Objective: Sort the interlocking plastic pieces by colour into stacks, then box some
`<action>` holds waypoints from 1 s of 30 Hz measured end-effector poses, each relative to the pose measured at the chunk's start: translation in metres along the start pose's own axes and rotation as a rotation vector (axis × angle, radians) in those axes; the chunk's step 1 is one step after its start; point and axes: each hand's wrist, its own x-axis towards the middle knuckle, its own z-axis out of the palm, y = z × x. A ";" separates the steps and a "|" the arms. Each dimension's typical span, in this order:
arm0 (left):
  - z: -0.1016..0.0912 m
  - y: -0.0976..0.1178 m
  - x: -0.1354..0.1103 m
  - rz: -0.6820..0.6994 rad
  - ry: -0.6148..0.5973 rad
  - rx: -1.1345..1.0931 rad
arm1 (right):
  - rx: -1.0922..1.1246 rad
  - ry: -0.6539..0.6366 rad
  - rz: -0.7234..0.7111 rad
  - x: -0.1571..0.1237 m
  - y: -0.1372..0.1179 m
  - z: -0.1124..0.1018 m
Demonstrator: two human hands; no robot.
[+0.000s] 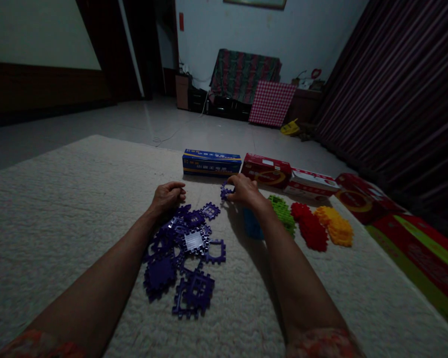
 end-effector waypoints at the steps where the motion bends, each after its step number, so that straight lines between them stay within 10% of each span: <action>1: 0.000 0.000 0.000 -0.001 0.002 -0.001 | -0.025 -0.025 0.023 0.004 0.002 0.000; 11: -0.002 -0.006 0.005 0.029 -0.008 0.016 | -0.115 -0.122 0.101 0.014 -0.002 0.011; 16: -0.002 -0.004 0.003 0.023 -0.007 0.020 | 0.050 0.027 -0.108 -0.005 -0.011 0.013; 21: -0.001 -0.002 0.000 0.017 0.000 0.033 | 0.249 -0.164 -0.393 -0.030 -0.024 0.025; 30: -0.001 0.000 -0.001 0.047 -0.010 0.031 | 0.222 -0.166 -0.325 -0.039 -0.036 0.041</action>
